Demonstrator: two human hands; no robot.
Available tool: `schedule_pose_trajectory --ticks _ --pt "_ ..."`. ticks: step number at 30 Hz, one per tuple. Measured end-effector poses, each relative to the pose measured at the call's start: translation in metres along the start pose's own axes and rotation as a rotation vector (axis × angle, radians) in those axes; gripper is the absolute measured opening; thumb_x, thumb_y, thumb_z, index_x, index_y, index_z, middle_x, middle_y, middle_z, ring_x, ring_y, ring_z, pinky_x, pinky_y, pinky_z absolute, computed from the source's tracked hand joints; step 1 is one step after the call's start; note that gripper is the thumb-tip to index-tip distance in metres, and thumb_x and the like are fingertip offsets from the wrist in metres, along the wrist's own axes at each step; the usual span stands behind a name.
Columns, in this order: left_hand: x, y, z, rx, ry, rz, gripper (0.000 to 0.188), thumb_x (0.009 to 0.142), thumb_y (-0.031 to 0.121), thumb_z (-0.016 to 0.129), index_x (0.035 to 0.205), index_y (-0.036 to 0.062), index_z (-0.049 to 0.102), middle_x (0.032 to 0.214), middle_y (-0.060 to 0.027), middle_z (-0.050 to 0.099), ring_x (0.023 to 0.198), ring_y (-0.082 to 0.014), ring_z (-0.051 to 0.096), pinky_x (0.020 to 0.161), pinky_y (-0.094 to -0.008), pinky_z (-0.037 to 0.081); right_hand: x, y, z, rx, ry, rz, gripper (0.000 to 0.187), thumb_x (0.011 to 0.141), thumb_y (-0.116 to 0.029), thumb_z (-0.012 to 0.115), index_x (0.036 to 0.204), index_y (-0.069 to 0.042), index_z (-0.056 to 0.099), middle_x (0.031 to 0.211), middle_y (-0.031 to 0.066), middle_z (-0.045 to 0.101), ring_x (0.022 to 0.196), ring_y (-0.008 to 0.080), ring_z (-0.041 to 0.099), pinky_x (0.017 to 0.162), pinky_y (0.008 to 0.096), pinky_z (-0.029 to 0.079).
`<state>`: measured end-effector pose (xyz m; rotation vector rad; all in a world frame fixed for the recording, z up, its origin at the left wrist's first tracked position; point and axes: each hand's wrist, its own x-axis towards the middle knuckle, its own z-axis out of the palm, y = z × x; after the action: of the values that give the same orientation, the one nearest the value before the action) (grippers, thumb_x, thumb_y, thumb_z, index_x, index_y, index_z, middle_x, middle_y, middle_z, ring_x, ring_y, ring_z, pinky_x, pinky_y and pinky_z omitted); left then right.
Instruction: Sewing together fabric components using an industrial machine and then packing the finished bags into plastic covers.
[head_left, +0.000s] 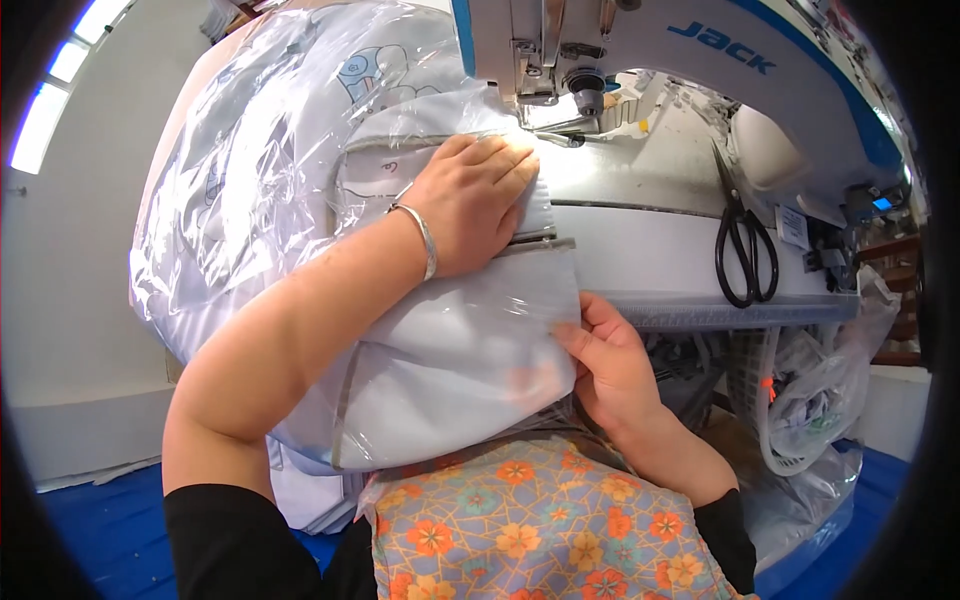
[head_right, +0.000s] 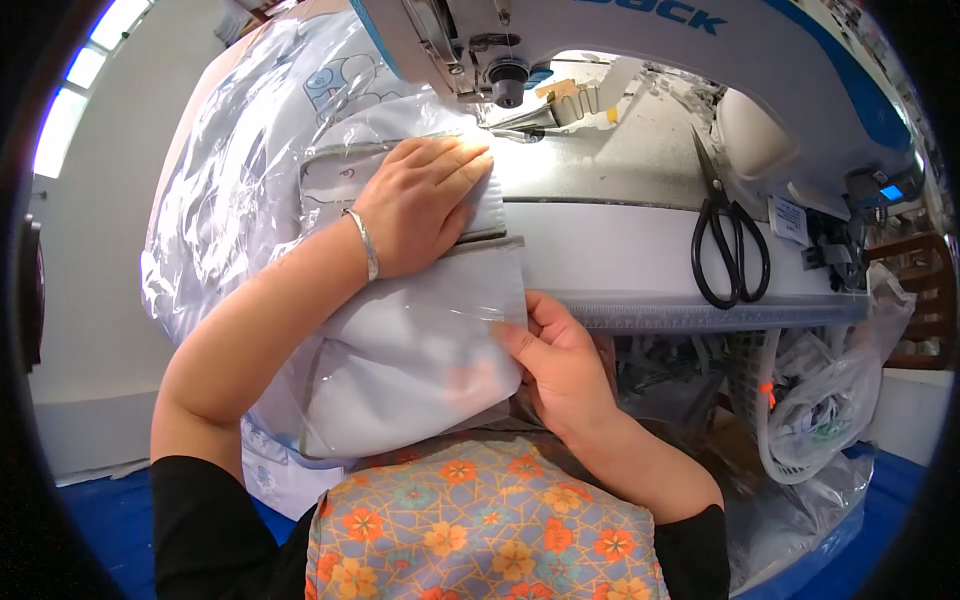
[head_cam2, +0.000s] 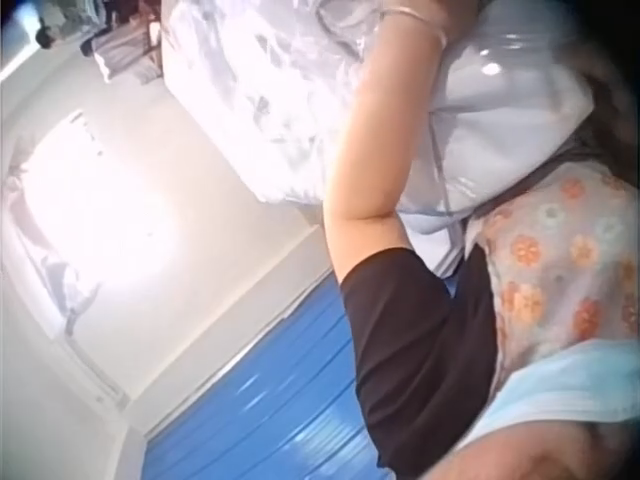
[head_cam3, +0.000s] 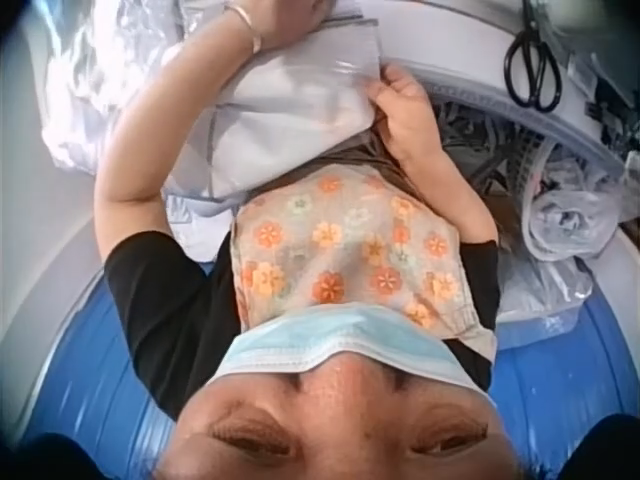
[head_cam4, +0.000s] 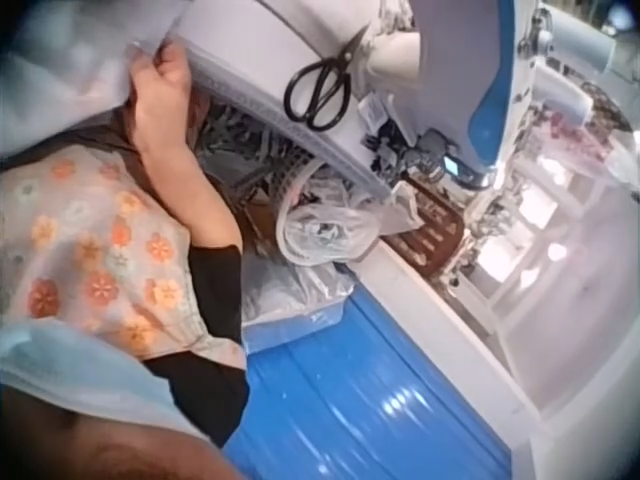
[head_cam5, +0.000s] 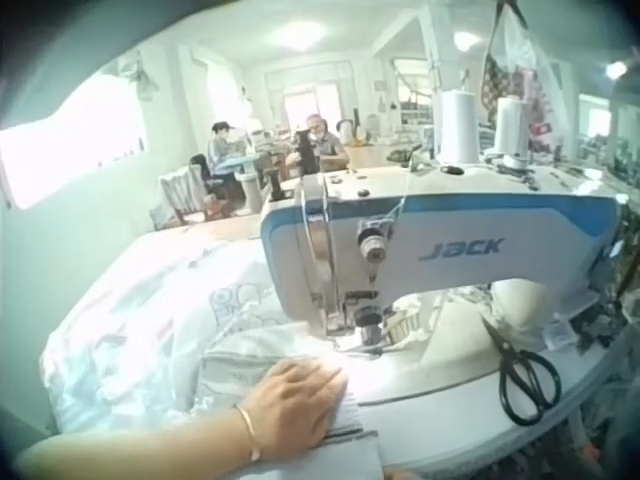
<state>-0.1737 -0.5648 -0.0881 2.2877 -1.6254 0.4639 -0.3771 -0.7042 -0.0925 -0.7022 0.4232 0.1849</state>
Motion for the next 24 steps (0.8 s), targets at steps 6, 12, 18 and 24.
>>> schedule_pose_trajectory --ticks 6,12,18,24 --pt "0.006 -0.007 -0.007 0.009 -0.060 0.035 0.042 0.083 0.017 0.063 0.122 0.0017 0.063 0.125 -0.0120 0.064 0.120 -0.0267 0.056 0.106 -0.0412 0.039 0.002 0.000 0.009 -0.194 -0.018 -0.148 0.054 0.096 -0.002 0.056 0.147 0.000 0.038 0.122 0.0116 0.065 0.110 0.0165 0.062 0.096 0.0311 0.049" --pt "0.006 -0.001 -0.006 0.020 -0.113 -0.026 0.040 0.084 0.017 0.062 0.121 0.0025 0.064 0.126 -0.0115 0.064 0.121 -0.0243 0.056 0.109 -0.0442 0.037 0.010 -0.013 0.006 -0.388 -0.058 -0.134 0.047 0.097 0.001 0.053 0.143 0.000 0.044 0.113 0.0092 0.064 0.102 0.0139 0.061 0.092 0.0281 0.049" --pt "0.006 0.002 -0.008 -0.002 -0.098 -0.063 0.041 0.083 0.017 0.062 0.121 0.0017 0.064 0.123 -0.0120 0.064 0.121 -0.0248 0.056 0.110 -0.0457 0.036 0.011 -0.016 0.005 -0.405 -0.072 -0.104 0.035 0.098 0.001 0.053 0.132 0.001 0.056 0.109 0.0056 0.065 0.099 0.0102 0.060 0.090 0.0257 0.048" --pt "0.006 -0.002 -0.005 -0.059 -0.044 -0.005 0.041 0.080 0.014 0.062 0.118 0.0002 0.063 0.124 -0.0134 0.063 0.117 -0.0270 0.057 0.106 -0.0439 0.038 0.013 -0.011 0.000 -0.385 -0.103 -0.128 0.033 0.098 0.001 0.053 0.131 0.003 0.056 0.111 0.0057 0.065 0.100 0.0095 0.060 0.091 0.0254 0.048"
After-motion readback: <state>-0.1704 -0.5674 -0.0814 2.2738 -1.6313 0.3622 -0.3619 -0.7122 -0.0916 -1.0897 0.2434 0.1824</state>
